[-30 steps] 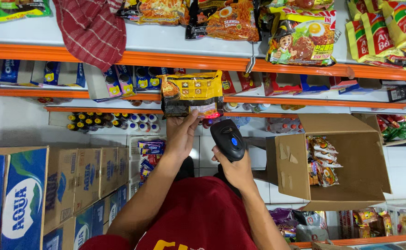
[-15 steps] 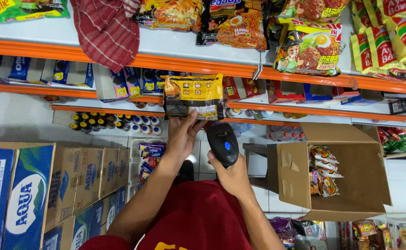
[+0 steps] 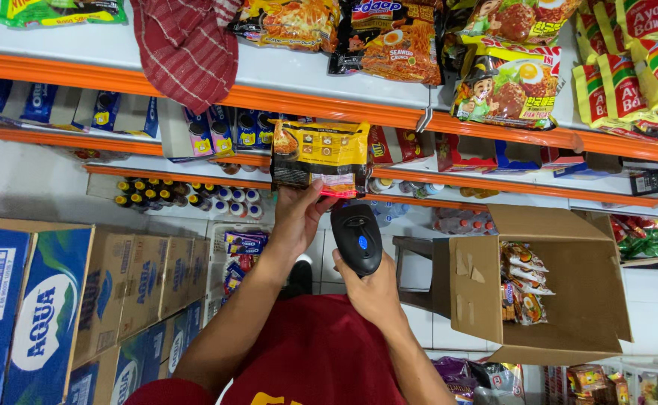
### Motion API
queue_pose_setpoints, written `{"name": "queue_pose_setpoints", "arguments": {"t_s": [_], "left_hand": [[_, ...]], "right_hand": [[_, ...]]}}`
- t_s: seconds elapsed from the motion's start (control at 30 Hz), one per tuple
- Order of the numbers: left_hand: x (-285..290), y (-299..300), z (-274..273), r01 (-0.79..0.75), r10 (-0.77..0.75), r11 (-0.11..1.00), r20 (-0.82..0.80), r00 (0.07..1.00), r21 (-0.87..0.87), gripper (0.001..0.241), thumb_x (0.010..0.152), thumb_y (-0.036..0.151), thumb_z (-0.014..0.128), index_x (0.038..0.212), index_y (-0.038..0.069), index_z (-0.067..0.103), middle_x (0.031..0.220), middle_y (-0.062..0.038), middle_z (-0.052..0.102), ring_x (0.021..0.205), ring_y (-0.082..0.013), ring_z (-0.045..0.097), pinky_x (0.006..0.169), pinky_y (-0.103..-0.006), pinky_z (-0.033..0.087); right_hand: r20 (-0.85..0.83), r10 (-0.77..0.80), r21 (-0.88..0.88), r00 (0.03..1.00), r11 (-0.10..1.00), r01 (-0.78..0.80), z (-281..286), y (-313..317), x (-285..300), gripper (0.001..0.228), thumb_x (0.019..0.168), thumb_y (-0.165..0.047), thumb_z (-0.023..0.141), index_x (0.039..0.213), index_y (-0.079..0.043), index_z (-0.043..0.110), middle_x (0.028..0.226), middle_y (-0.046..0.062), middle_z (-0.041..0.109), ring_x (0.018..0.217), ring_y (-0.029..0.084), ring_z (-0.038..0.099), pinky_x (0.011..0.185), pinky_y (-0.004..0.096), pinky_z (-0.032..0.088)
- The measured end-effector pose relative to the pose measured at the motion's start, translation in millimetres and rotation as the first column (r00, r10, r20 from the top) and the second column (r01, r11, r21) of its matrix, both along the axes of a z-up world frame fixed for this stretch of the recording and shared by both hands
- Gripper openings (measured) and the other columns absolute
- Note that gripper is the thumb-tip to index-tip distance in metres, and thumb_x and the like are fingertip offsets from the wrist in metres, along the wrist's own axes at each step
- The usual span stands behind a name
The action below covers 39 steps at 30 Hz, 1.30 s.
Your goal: The person scans barcodes on various instant noodle packets and other snacks using a handheld scanner, placing some items into a cardboard box and others back onto the store shelves.
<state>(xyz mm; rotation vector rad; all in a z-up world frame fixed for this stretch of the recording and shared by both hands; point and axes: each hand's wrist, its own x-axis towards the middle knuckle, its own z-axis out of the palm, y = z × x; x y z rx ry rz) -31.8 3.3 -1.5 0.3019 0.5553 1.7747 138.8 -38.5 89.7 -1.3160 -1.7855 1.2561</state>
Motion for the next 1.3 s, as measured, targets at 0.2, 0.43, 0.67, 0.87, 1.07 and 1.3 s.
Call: {"name": "queue_pose_setpoints", "arguments": {"t_s": [0.2,0.43,0.67,0.87,1.07,1.3], "left_hand": [[-1.7,-2.1,3.3,0.019,-0.019,1.000,0.039,0.999,-0.006,0.032,0.094,0.007,0.072,0.124,0.001,0.061,0.116,-0.011,0.070,0.105,-0.0196,0.073,0.090,-0.0349,0.065],[15.7,-4.2,0.8,0.090,-0.090,0.996,0.045,0.995,0.018,0.034,0.097,0.007,0.072,0.126,-0.004,0.058,0.116,-0.014,0.071,0.104,-0.0205,0.072,0.089,-0.0335,0.064],[17.0,-3.2,8.0,0.084,-0.079,0.995,0.087,0.993,-0.056,0.031,0.098,0.003,0.074,0.124,-0.004,0.061,0.112,-0.015,0.070,0.094,-0.0165,0.073,0.078,-0.0240,0.063],[14.8,-2.5,16.1,0.097,-0.090,0.993,0.100,0.991,-0.069,0.036,0.094,0.001,0.076,0.125,-0.004,0.059,0.113,-0.014,0.070,0.095,-0.0168,0.074,0.079,-0.0240,0.063],[1.9,7.6,23.6,-0.029,0.026,0.998,-0.048,0.999,-0.052,0.041,0.091,-0.001,0.075,0.126,0.003,0.055,0.114,-0.009,0.069,0.098,-0.0153,0.072,0.081,-0.0266,0.064],[0.0,8.6,22.0,-0.050,0.042,0.996,-0.097,0.994,-0.079,0.041,0.091,0.000,0.076,0.126,0.003,0.054,0.114,-0.010,0.070,0.098,-0.0186,0.072,0.082,-0.0318,0.063]], "right_hand": [[-0.089,-0.149,0.010,0.985,0.989,0.150,-15.9,18.7,4.1,0.018,0.086,-0.013,0.078,0.100,-0.003,0.071,0.084,0.004,0.072,0.073,0.011,0.064,0.067,0.030,0.054],[-0.256,-0.266,0.037,0.929,0.958,0.285,-15.5,56.6,-3.3,0.034,0.087,-0.009,0.081,0.117,-0.001,0.066,0.102,0.003,0.070,0.089,0.012,0.064,0.080,0.028,0.054],[-0.369,-0.269,-0.010,0.890,0.958,0.286,-21.0,56.6,-12.6,0.032,0.088,-0.003,0.078,0.117,0.000,0.065,0.101,0.003,0.069,0.088,0.011,0.063,0.078,0.027,0.054],[-0.480,-0.297,-0.091,0.826,0.953,0.289,-31.9,56.3,-12.9,0.021,0.094,-0.001,0.076,0.111,0.004,0.064,0.098,0.006,0.068,0.085,0.014,0.066,0.076,0.029,0.055],[-0.152,-0.148,-0.011,0.977,0.989,0.149,-9.0,43.4,1.2,0.016,0.094,-0.011,0.068,0.103,0.002,0.070,0.078,0.008,0.074,0.068,0.014,0.073,0.063,0.030,0.059],[-0.045,-0.046,-0.017,0.998,0.999,0.045,-4.4,22.3,-0.5,0.019,0.090,-0.018,0.072,0.090,0.001,0.074,0.065,0.008,0.074,0.058,0.014,0.072,0.056,0.030,0.057]]}}
